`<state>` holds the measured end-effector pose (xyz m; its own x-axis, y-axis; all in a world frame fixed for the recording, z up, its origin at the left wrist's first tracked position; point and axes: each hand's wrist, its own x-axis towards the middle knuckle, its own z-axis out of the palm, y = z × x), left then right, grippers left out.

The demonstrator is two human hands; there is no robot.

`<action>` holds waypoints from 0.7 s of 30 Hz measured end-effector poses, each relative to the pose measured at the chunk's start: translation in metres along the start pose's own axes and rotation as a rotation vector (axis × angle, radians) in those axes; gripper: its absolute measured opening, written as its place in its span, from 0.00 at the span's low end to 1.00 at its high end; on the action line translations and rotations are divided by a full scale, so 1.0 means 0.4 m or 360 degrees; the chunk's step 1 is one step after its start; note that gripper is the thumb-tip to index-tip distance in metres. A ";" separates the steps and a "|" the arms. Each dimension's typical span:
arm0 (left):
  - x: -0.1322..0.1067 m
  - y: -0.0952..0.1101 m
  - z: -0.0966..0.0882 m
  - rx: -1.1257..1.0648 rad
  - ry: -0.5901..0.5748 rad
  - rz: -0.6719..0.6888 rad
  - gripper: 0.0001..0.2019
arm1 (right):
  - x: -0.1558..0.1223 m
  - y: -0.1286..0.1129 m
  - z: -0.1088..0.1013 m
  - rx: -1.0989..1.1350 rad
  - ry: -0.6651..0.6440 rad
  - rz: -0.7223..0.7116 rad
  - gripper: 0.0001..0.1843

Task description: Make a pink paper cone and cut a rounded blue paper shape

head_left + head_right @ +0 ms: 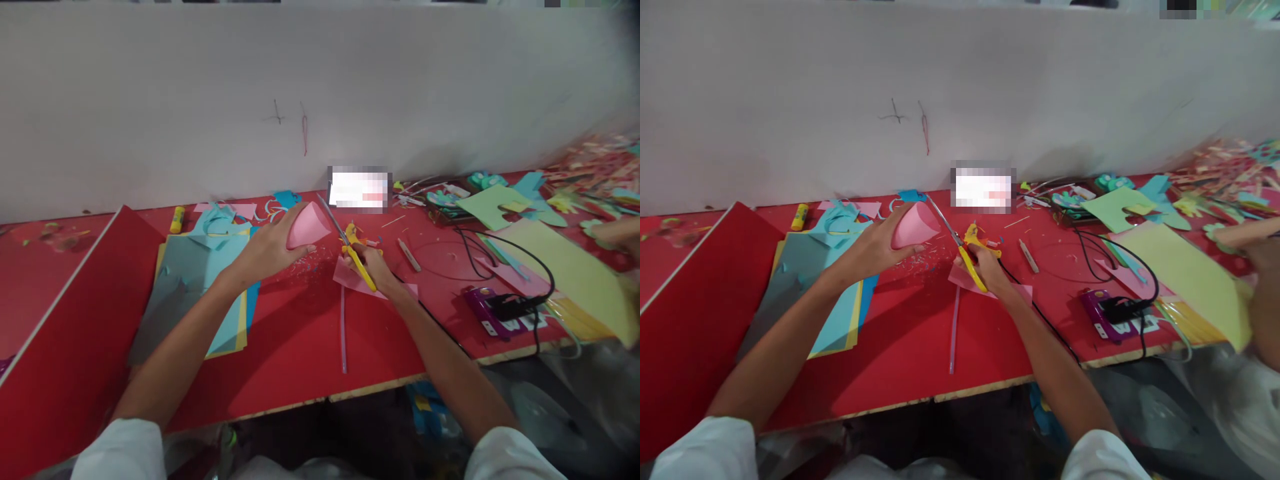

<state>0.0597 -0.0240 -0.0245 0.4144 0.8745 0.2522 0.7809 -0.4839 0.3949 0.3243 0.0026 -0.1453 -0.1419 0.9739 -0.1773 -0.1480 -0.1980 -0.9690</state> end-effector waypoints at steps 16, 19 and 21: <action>0.004 0.000 -0.052 -0.0367 -0.0297 -0.0107 0.48 | -0.018 -0.005 -0.033 -0.0705 -0.0099 -0.0383 0.18; 0.005 -0.005 -0.055 -0.0365 -0.0284 -0.0083 0.48 | -0.014 -0.007 -0.026 -0.0552 -0.0108 -0.0241 0.19; 0.005 -0.008 -0.054 -0.0358 -0.0275 -0.0080 0.49 | -0.013 -0.008 -0.018 -0.0338 -0.0096 -0.0058 0.20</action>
<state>0.0479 -0.0214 -0.0061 0.4663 0.8810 0.0806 0.6872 -0.4181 0.5941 0.3324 -0.0012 -0.1426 -0.1993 0.9703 -0.1369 0.0546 -0.1285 -0.9902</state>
